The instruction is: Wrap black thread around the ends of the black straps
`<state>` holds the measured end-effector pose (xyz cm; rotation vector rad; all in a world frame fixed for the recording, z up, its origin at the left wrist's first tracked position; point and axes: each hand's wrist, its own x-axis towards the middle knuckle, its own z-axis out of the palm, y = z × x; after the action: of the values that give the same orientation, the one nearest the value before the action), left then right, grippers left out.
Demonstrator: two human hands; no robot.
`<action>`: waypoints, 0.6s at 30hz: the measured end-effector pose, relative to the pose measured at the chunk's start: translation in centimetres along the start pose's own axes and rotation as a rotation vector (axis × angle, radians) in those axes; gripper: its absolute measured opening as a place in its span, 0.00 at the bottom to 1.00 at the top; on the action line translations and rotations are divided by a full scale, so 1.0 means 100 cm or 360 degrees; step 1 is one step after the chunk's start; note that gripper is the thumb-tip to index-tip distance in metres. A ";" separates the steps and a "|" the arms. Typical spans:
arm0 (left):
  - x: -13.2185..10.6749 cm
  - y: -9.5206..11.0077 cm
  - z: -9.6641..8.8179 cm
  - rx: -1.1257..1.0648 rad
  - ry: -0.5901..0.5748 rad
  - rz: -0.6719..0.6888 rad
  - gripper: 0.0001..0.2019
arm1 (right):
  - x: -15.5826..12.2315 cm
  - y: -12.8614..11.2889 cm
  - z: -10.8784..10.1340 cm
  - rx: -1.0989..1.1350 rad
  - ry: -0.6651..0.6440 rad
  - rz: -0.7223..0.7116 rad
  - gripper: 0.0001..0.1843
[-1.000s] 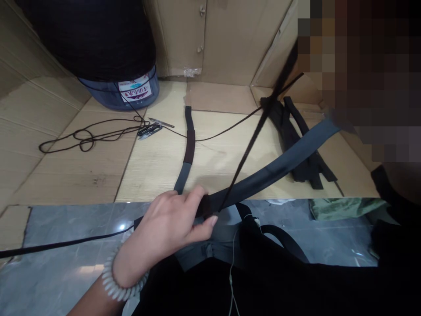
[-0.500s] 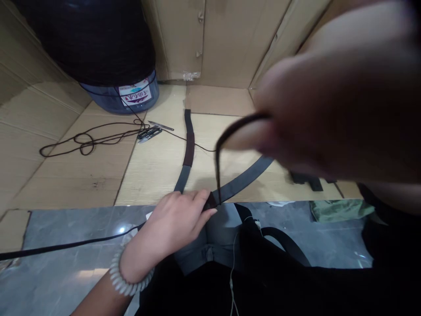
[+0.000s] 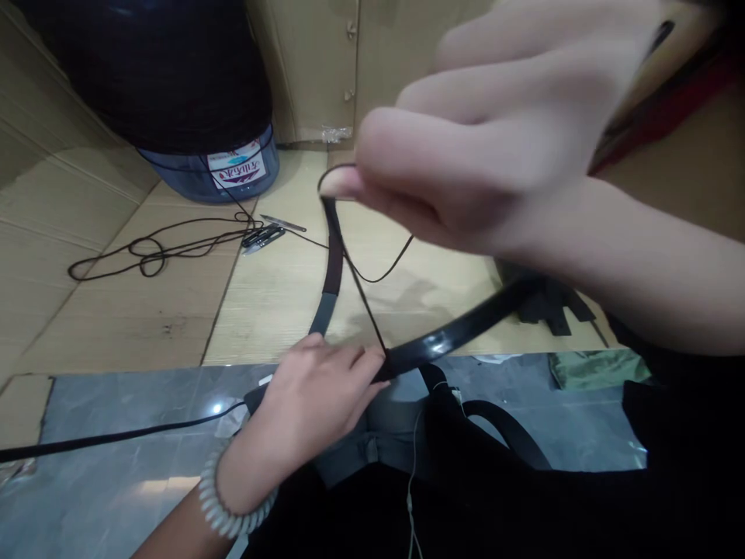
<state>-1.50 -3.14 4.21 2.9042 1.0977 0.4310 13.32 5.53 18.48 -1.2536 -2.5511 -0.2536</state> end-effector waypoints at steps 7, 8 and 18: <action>-0.014 0.001 -0.008 0.0153 0.0294 0.0182 0.09 | -0.007 0.070 0.039 -0.0616 0.0094 -0.0340 0.30; -0.016 0.000 -0.007 0.0120 0.0316 0.0193 0.09 | -0.009 0.076 0.043 -0.0587 0.0093 -0.0367 0.30; -0.025 -0.017 -0.005 -0.0362 0.0368 0.0341 0.14 | -0.012 0.107 0.037 0.0040 -0.0158 -0.0567 0.30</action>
<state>-4.55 -3.49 3.85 2.8269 0.6986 0.8547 21.87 12.10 14.94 -0.8132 -2.8434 -0.2367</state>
